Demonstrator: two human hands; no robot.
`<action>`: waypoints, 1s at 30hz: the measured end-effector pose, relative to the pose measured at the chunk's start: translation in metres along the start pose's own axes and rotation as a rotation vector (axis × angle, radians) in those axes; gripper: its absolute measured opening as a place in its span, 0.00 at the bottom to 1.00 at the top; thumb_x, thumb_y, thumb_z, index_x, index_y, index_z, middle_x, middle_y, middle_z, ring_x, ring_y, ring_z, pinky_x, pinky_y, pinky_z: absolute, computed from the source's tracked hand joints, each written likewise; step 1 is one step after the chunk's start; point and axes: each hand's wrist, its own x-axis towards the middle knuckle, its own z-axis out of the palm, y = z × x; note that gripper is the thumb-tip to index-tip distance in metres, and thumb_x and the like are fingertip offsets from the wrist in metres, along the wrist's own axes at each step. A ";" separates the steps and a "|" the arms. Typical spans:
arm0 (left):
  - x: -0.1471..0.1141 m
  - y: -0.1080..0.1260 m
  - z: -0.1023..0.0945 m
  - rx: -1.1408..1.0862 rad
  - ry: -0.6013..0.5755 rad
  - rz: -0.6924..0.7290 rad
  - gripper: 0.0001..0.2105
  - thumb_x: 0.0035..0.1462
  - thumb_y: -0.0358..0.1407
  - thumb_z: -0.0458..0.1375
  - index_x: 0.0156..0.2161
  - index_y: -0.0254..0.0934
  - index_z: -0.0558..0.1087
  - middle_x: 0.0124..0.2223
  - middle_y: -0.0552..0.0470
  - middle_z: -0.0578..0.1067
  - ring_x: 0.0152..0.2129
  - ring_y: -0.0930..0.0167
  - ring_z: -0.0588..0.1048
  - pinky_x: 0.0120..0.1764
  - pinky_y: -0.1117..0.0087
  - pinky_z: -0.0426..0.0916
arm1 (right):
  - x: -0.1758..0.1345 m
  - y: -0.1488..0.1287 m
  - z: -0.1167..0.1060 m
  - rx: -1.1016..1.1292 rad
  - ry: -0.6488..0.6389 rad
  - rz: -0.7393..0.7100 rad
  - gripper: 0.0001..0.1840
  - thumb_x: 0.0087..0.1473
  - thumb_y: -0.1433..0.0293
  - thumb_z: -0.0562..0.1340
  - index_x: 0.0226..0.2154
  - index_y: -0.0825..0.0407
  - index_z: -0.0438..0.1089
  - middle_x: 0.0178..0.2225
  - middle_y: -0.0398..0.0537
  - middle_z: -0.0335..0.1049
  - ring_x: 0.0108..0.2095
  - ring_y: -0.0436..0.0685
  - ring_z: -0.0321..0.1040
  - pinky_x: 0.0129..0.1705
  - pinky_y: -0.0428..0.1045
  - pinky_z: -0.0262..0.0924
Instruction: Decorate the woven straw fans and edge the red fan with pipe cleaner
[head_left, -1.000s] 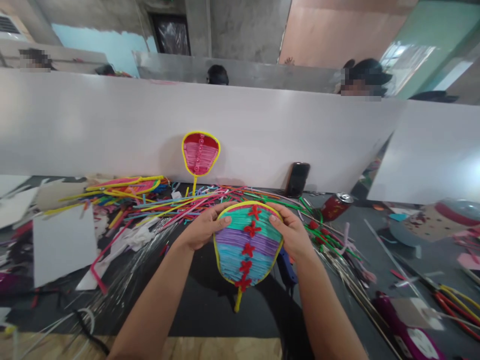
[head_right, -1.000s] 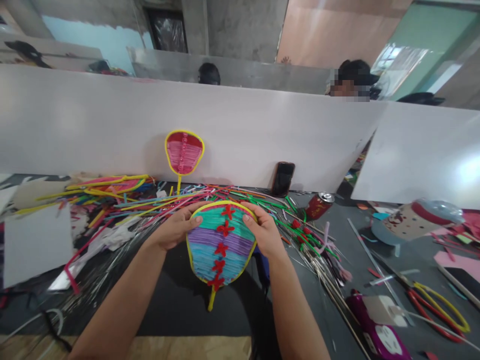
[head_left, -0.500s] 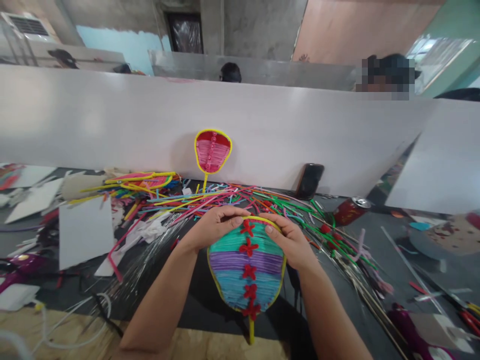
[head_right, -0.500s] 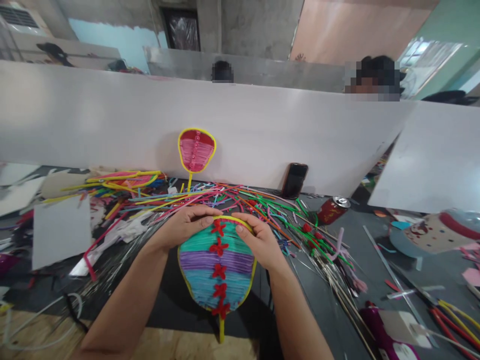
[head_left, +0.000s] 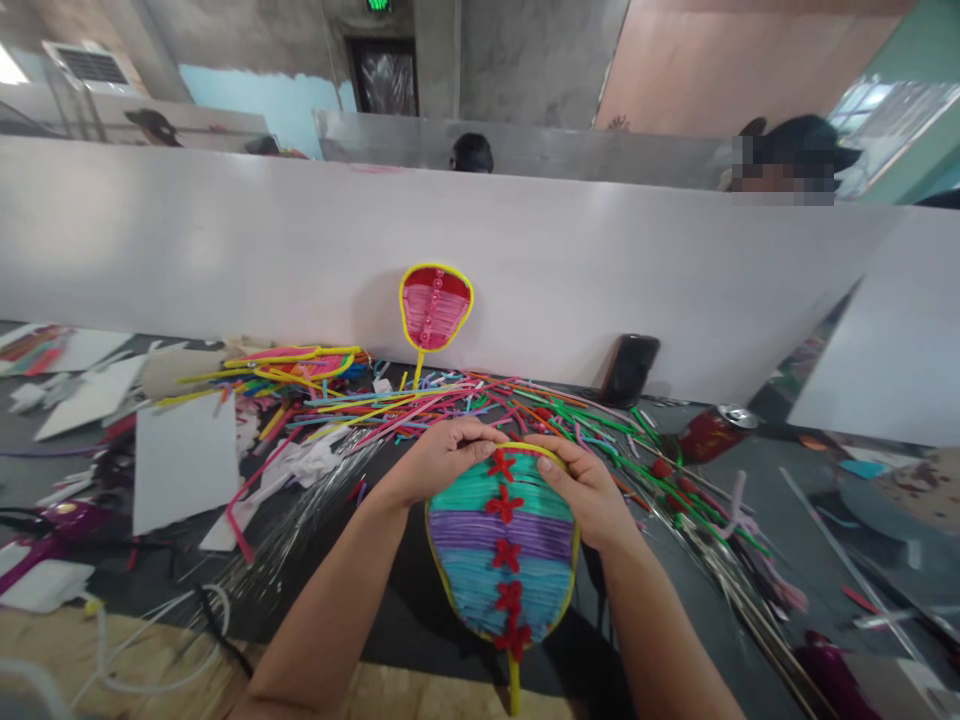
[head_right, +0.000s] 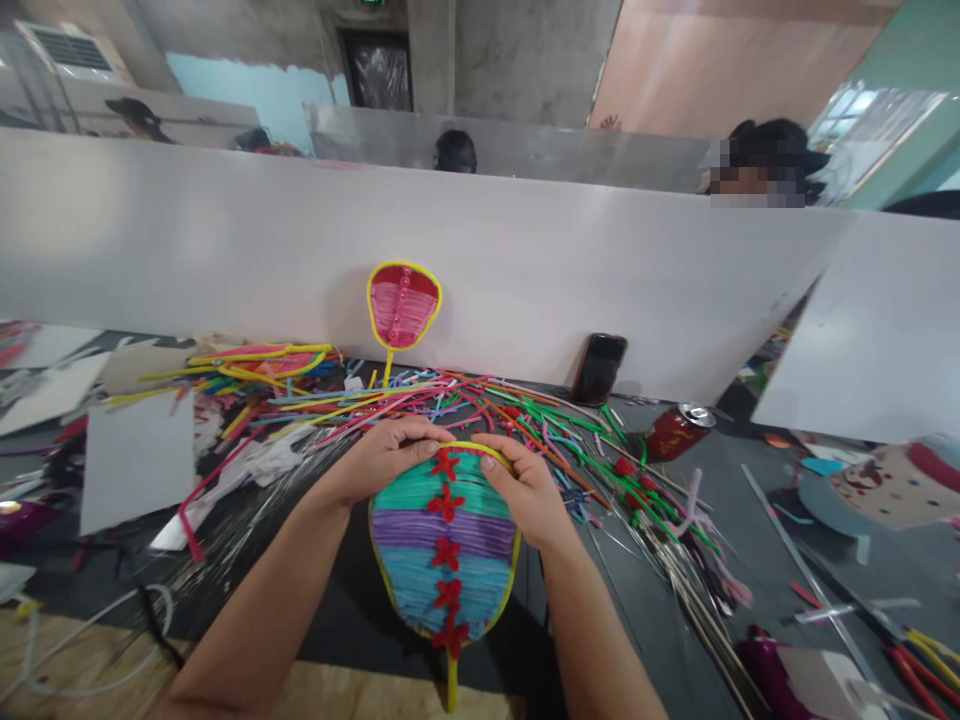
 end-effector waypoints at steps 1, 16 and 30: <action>0.000 0.000 0.001 -0.005 0.008 -0.007 0.11 0.54 0.37 0.56 0.39 0.38 0.78 0.36 0.50 0.78 0.32 0.68 0.74 0.33 0.73 0.66 | 0.000 0.000 0.000 0.002 0.002 0.002 0.20 0.45 0.59 0.67 0.41 0.49 0.73 0.33 0.46 0.76 0.28 0.53 0.69 0.29 0.47 0.64; 0.005 -0.018 -0.007 -0.401 0.199 -0.109 0.25 0.53 0.46 0.58 0.54 0.37 0.67 0.47 0.43 0.74 0.44 0.64 0.72 0.46 0.66 0.64 | 0.000 -0.026 -0.029 0.196 0.453 -0.191 0.20 0.39 0.61 0.71 0.37 0.48 0.73 0.33 0.45 0.76 0.28 0.54 0.70 0.28 0.48 0.65; -0.040 -0.039 0.047 -0.665 -0.460 -0.370 0.22 0.45 0.43 0.66 0.46 0.35 0.74 0.44 0.42 0.77 0.41 0.65 0.75 0.45 0.67 0.66 | 0.012 -0.019 -0.058 0.287 0.610 -0.330 0.19 0.39 0.62 0.70 0.37 0.48 0.71 0.30 0.41 0.75 0.26 0.51 0.69 0.31 0.50 0.65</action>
